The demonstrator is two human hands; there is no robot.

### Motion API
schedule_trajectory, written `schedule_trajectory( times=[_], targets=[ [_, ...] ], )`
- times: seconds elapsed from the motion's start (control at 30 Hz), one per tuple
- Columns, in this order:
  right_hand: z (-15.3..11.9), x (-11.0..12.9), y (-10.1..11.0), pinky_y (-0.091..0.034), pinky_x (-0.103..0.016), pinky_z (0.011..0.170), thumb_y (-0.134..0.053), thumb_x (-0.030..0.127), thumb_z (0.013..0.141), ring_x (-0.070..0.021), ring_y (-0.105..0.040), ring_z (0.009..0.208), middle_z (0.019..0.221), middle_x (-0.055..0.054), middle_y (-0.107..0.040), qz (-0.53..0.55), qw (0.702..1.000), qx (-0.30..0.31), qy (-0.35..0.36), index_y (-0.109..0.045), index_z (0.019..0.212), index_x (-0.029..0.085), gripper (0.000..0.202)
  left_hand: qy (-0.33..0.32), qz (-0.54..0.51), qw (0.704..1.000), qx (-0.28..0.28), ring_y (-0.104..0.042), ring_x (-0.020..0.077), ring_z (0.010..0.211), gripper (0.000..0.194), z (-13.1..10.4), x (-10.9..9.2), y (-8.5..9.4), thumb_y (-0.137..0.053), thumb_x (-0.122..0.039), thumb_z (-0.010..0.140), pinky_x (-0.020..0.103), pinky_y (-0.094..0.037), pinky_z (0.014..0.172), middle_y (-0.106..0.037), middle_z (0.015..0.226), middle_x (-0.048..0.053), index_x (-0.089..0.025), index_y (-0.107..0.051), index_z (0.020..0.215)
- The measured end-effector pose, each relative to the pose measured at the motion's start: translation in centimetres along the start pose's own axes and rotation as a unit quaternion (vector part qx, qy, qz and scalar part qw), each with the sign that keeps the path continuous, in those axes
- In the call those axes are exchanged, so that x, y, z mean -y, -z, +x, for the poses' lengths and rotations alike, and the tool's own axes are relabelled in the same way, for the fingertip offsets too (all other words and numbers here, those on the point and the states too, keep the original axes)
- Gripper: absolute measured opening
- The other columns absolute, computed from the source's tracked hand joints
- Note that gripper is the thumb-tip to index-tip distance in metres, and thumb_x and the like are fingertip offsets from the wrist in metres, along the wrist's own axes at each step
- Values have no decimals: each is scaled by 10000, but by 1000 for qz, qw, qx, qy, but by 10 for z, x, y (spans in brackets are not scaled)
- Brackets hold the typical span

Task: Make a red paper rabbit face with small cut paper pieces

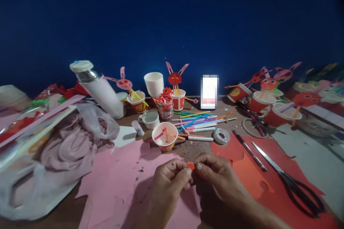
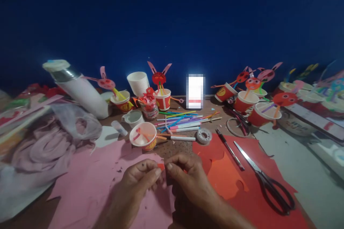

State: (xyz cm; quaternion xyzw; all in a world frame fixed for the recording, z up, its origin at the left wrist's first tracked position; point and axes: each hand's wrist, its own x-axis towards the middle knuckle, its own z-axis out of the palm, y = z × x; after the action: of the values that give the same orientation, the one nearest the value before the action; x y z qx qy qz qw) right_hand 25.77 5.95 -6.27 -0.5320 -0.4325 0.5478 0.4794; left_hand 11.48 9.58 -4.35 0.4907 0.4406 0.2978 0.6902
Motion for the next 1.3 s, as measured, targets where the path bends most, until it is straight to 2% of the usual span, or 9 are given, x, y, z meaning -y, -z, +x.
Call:
schedule_trajectory(
  times=[0.23,0.37,0.5,0.6,0.8,1.07,1.2,1.27,1.3],
  targets=[
    [-3,-4,4,-389,-230,525,-640,434,748,-108,-521,558,641,-13,-598,71,996,7,-45,-592,725,146,292,47,74,996,-7,-409,83,497,174,2,9,-1,-553,-324,720,201,-314,500,-509,540,-35,-168,-555,642],
    [-1,0,5,-376,-226,503,-616,379,753,-100,-486,527,616,-7,-579,42,997,15,-66,-567,685,145,249,48,93,994,24,-418,90,511,185,1,13,6,-535,-327,740,205,-321,507,-518,553,-24,-164,-581,665],
    [-1,2,5,-357,-197,502,-569,257,768,-82,-448,540,607,22,-528,-23,997,36,-66,-558,651,149,160,35,76,996,12,-432,91,532,174,2,18,13,-553,-323,731,202,-334,528,-531,563,-20,-155,-588,701],
    [-1,0,4,-325,-181,467,-556,225,758,-72,-409,513,571,44,-480,-56,995,40,-69,-544,636,153,143,49,53,997,30,-407,79,510,187,2,20,15,-592,-331,701,193,-311,494,-515,555,-25,-150,-563,668],
    [-2,-1,4,-321,-174,463,-547,230,765,-69,-403,507,571,47,-477,-59,994,45,-77,-533,641,155,145,80,42,993,73,-412,77,512,204,-1,22,17,-588,-349,712,192,-300,481,-531,576,-18,-146,-584,702],
    [-2,6,5,-347,-206,495,-559,345,779,-87,-435,519,588,33,-486,-22,996,37,-75,-527,640,158,235,75,78,994,31,-388,74,483,195,-3,13,12,-579,-333,699,192,-319,478,-537,560,-13,-155,-553,625],
    [2,14,22,-375,-222,531,-584,400,766,-108,-473,564,617,14,-529,-35,998,-14,-44,-542,658,164,263,32,147,989,2,-409,94,503,212,-5,12,22,-523,-338,747,200,-329,477,-523,571,-7,-167,-551,624],
    [3,19,33,-385,-230,550,-593,409,758,-120,-493,585,624,9,-546,-64,996,-50,-31,-568,684,167,255,-34,244,969,-16,-443,117,542,230,-6,15,31,-484,-332,788,217,-355,510,-514,584,-1,-180,-557,632],
    [3,20,37,-386,-233,550,-585,412,761,-124,-498,585,621,8,-549,-82,994,-60,-30,-577,691,169,253,-74,306,949,-22,-464,131,569,239,-5,16,36,-465,-320,807,231,-373,544,-524,598,6,-186,-561,633]
  ],
)
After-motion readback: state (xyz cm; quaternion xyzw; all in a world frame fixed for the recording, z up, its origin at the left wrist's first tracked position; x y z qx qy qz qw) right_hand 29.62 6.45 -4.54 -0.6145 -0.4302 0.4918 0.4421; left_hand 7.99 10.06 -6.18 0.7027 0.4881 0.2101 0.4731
